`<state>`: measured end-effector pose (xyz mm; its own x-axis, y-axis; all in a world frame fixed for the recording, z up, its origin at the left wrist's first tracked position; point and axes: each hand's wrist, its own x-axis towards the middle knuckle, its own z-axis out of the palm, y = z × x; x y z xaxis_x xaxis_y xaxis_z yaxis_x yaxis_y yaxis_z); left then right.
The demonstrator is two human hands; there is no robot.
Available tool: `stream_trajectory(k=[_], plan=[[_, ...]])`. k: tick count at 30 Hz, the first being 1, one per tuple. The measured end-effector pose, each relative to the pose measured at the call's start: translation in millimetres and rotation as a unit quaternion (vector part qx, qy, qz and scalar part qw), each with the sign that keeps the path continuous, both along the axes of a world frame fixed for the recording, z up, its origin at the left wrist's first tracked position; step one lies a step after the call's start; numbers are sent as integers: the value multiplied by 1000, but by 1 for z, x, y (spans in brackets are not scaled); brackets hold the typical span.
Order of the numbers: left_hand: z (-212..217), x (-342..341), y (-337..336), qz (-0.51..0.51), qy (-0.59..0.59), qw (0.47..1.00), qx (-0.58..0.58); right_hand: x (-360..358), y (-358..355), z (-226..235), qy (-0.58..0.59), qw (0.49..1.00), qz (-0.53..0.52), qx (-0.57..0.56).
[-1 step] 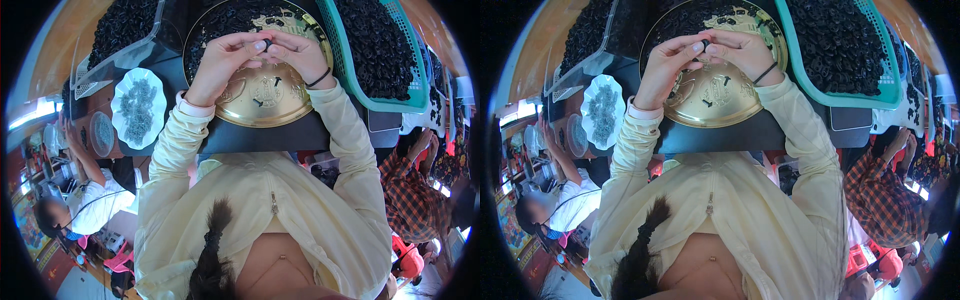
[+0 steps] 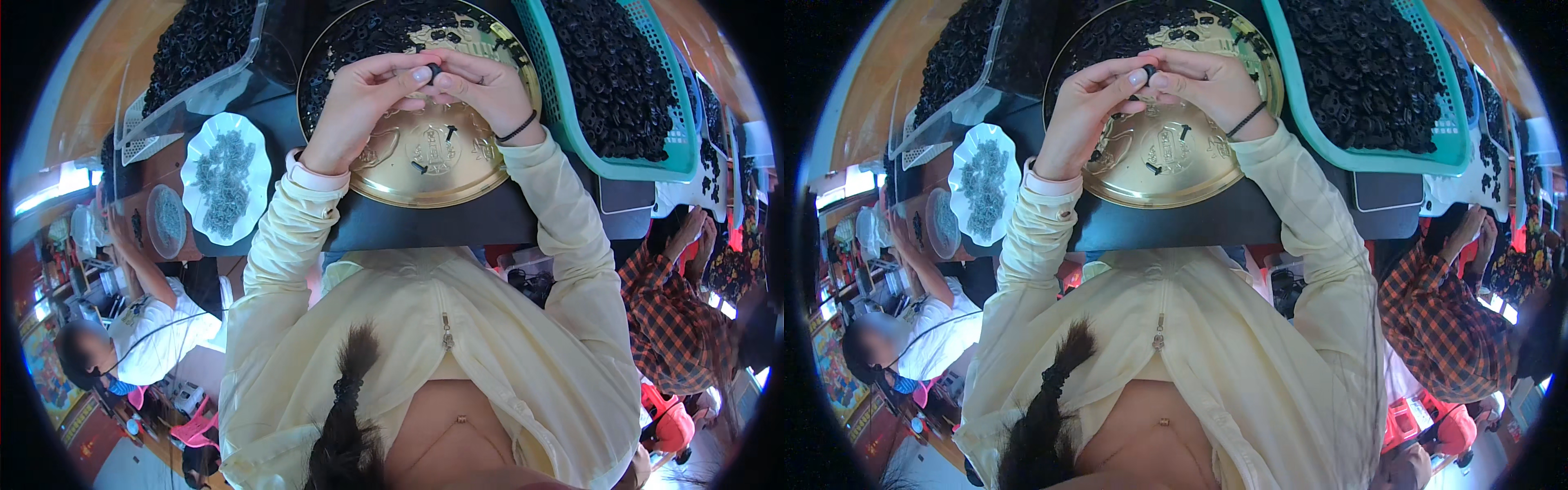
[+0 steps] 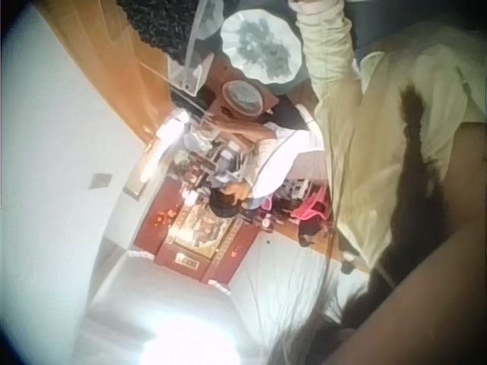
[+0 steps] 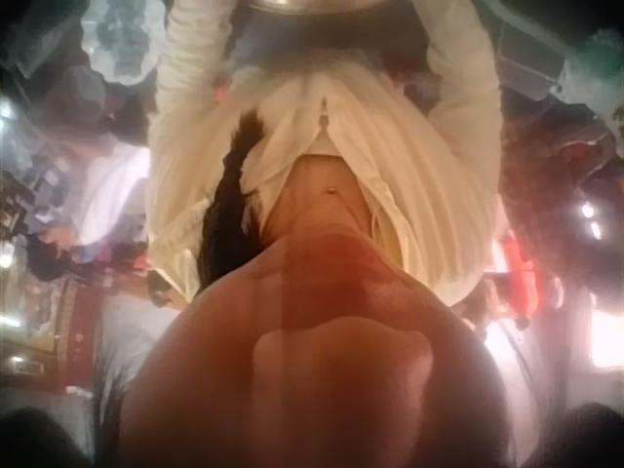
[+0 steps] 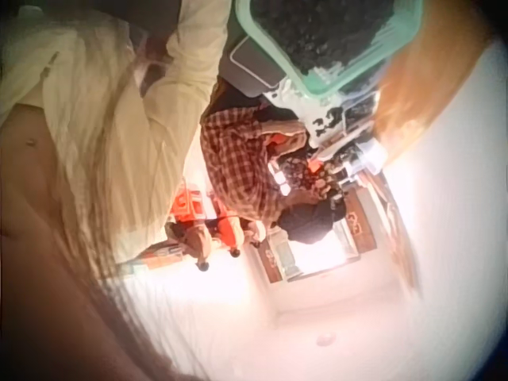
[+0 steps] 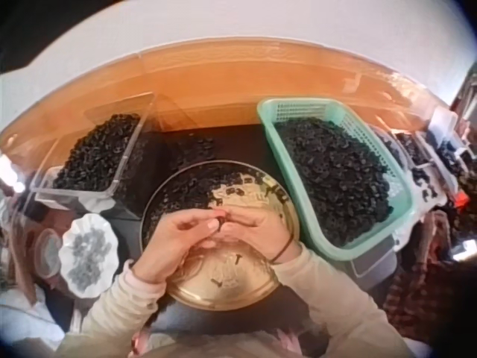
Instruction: The person assembles small plastic cord lock fasteners by hand, fitting the inner components into each housing and placing the finished pieces onto a metal tray.
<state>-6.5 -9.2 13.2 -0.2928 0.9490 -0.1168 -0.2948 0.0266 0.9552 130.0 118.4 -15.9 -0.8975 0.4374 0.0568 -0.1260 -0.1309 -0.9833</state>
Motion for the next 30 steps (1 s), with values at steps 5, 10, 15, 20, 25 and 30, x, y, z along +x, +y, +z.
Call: stream_trajectory(k=[5, 10, 15, 20, 25, 30], plan=[[41, -5, 16, -32, 127, 991, 23, -3, -1, 3, 87, 995, -29, -50], [103, 8, 62, -116, 96, 980, 133, -3, 8, -6, 72, 975, -154, -146], [100, -1, 75, -76, 274, 937, 204, -1, 12, -14, 46, 955, -228, -186], [11, -27, 75, -35, 617, 785, 27, -1, 7, -13, 45, 942, -276, -185], [-18, -20, 87, -3, 754, 651, 89, -3, 7, -10, 61, 930, -304, -196], [11, -13, 76, -26, 754, 646, 112, -4, 9, -12, 82, 938, -308, -137]])
